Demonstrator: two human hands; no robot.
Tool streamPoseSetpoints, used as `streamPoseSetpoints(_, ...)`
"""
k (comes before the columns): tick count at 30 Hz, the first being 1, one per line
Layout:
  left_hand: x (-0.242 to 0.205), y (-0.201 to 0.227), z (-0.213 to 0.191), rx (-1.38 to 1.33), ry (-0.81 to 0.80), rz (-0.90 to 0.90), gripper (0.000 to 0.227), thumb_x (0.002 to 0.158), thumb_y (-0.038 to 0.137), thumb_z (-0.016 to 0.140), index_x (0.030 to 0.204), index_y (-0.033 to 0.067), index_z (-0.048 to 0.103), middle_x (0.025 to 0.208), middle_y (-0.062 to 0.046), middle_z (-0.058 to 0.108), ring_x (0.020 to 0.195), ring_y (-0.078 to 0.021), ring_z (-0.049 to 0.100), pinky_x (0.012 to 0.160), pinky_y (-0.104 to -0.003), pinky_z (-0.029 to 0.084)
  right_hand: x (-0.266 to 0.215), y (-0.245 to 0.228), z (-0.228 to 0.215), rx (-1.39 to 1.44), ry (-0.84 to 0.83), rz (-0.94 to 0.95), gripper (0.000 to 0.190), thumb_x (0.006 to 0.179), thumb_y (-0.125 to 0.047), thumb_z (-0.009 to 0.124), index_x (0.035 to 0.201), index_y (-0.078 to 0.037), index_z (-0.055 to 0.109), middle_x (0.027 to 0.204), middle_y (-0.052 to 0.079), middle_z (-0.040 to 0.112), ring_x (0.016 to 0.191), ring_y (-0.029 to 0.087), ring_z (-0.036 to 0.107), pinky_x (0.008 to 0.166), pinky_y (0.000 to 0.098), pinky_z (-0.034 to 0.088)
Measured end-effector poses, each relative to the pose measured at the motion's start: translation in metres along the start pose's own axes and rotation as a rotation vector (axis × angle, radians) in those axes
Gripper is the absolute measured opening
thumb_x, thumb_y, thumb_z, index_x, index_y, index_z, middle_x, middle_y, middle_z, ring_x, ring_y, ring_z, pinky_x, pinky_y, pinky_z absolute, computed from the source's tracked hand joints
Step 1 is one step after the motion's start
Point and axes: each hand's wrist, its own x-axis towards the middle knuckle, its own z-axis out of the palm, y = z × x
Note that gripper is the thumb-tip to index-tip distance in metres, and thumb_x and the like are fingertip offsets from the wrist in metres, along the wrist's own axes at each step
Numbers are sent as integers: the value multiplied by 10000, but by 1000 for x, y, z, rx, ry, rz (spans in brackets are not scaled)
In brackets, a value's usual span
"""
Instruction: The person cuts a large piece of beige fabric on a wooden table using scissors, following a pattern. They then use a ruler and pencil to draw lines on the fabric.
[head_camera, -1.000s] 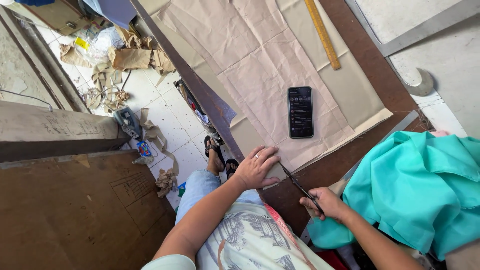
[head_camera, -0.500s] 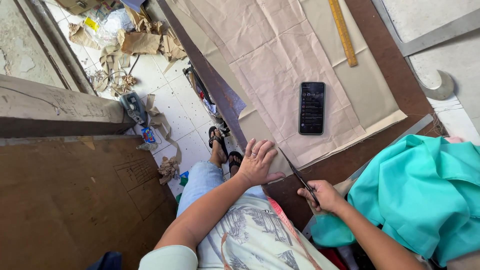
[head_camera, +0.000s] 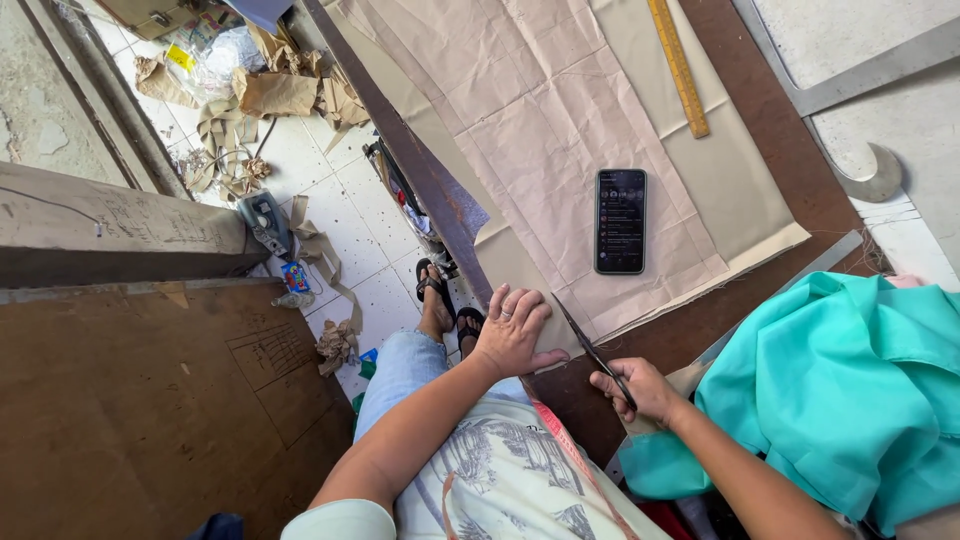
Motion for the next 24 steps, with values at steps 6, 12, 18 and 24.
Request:
streamPoseSetpoints(6,3,1,-2,-15,-27,-14,689,773,817,539,1102,212,505,1203,-35,489,1252,-230,451,1189,-527,212,-11,-22,4,113,-45,25,477,878,-376,815,689,34,659,419,209,574,317,261,604,360,313,516)
streamPoseSetpoints(12,4,1,-5,-21,-36,-25,674,752,816,562,1037,207,510,1177,-33,493,1222,-234,462,1176,-540,219,-7,-10,3,102,-64,17,467,889,-383,796,706,29,673,442,196,602,340,256,624,371,294,508)
streamPoseSetpoints(18,5,0,-2,-10,4,-12,666,758,830,539,996,209,503,1148,-35,505,1199,-229,471,1167,-538,223,-5,-15,3,93,-53,-8,463,895,-377,792,696,21,663,426,184,583,306,237,590,339,281,482)
streamPoseSetpoints(24,6,1,-3,-9,29,-8,659,764,822,530,991,204,510,1136,-38,516,1172,-232,489,1154,-538,241,0,-19,6,92,-25,-42,463,887,-372,802,676,19,669,401,173,560,282,231,572,320,268,459)
